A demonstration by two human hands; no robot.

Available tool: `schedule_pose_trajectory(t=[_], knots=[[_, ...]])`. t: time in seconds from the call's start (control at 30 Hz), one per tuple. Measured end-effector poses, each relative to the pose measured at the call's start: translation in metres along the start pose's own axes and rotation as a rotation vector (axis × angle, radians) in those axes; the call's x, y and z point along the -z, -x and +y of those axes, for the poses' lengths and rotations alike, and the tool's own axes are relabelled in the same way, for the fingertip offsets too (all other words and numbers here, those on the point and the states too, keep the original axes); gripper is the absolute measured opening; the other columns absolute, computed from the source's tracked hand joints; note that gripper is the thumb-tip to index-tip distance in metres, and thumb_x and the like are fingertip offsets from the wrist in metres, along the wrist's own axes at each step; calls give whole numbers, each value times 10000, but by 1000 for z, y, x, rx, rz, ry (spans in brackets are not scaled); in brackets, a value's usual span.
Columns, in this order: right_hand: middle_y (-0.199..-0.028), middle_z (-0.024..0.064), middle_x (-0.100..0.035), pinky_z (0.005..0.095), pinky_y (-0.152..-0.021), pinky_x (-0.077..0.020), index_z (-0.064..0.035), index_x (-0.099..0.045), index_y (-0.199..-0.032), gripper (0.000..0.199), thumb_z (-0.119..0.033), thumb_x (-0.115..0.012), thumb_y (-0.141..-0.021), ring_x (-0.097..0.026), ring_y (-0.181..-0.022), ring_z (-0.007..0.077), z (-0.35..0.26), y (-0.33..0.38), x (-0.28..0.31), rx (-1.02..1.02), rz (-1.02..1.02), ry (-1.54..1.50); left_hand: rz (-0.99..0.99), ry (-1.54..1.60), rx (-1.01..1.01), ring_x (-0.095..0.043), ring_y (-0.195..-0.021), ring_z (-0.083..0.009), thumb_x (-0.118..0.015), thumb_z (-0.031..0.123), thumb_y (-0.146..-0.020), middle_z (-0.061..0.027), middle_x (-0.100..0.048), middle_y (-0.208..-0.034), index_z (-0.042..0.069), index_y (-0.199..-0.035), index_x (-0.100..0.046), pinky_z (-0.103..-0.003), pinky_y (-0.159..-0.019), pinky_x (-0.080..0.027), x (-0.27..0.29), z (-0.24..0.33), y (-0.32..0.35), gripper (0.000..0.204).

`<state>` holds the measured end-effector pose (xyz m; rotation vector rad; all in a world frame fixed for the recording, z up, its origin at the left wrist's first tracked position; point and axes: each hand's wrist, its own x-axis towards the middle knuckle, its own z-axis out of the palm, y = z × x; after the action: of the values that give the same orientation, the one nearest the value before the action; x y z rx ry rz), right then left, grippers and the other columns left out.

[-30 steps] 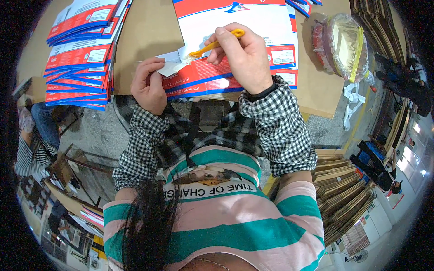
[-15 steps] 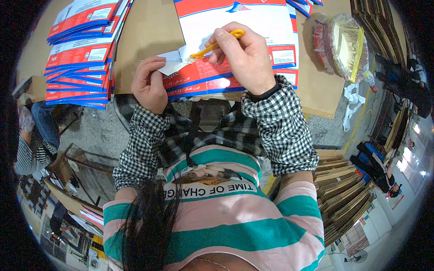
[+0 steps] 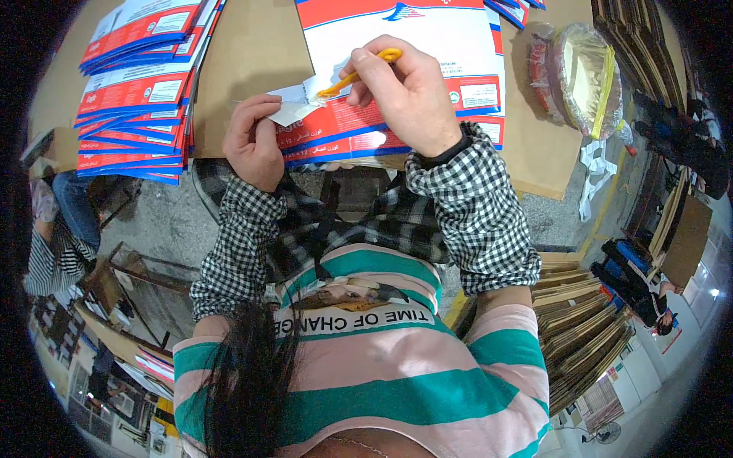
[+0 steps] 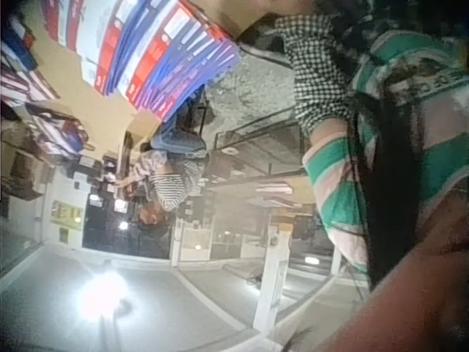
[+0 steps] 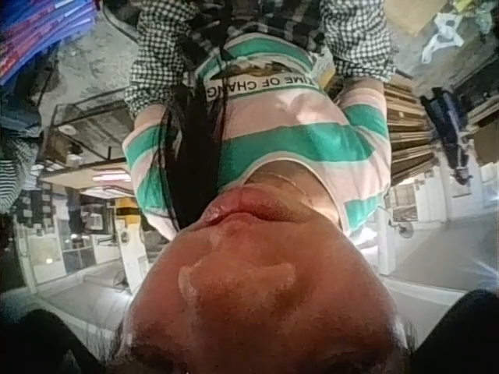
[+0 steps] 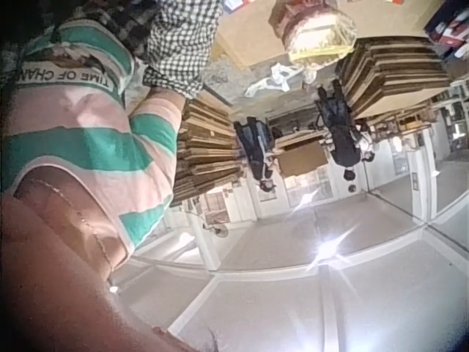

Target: Applying adhesive to paper sheets with a brush and stacking them in a paper mill workshop.

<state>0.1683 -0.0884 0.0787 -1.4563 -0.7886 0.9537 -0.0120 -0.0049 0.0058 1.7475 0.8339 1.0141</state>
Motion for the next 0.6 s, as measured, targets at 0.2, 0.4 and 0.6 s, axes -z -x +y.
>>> schedule_pose_trajectory(t=[0.2,0.4,0.6], knots=[[-812,98,-610,226,-617,-482,36,-546,-880,209,-148,-450,-904,-578,-657,112,-2,-3,-3,10,-1,27,3,5,-9,-594,-794,-211,-455,-97,-722,-135,-610,-864,-29,-785,-579,-283,-720,-470,1,-2,1,154],[-804,96,-614,233,-619,-486,35,-552,-882,210,-154,-462,-900,-583,-660,115,-3,-7,-5,13,6,13,-9,1,8,-591,-807,-211,-455,-95,-727,-132,-609,-867,-26,-787,-580,-283,-726,-468,1,1,0,155],[-791,91,-611,233,-614,-483,35,-555,-883,210,-159,-475,-896,-587,-656,117,-2,-13,-7,71,43,36,-1,18,1,-592,-800,-209,-456,-94,-727,-130,-609,-868,-26,-786,-582,-281,-720,-469,1,1,0,155]])
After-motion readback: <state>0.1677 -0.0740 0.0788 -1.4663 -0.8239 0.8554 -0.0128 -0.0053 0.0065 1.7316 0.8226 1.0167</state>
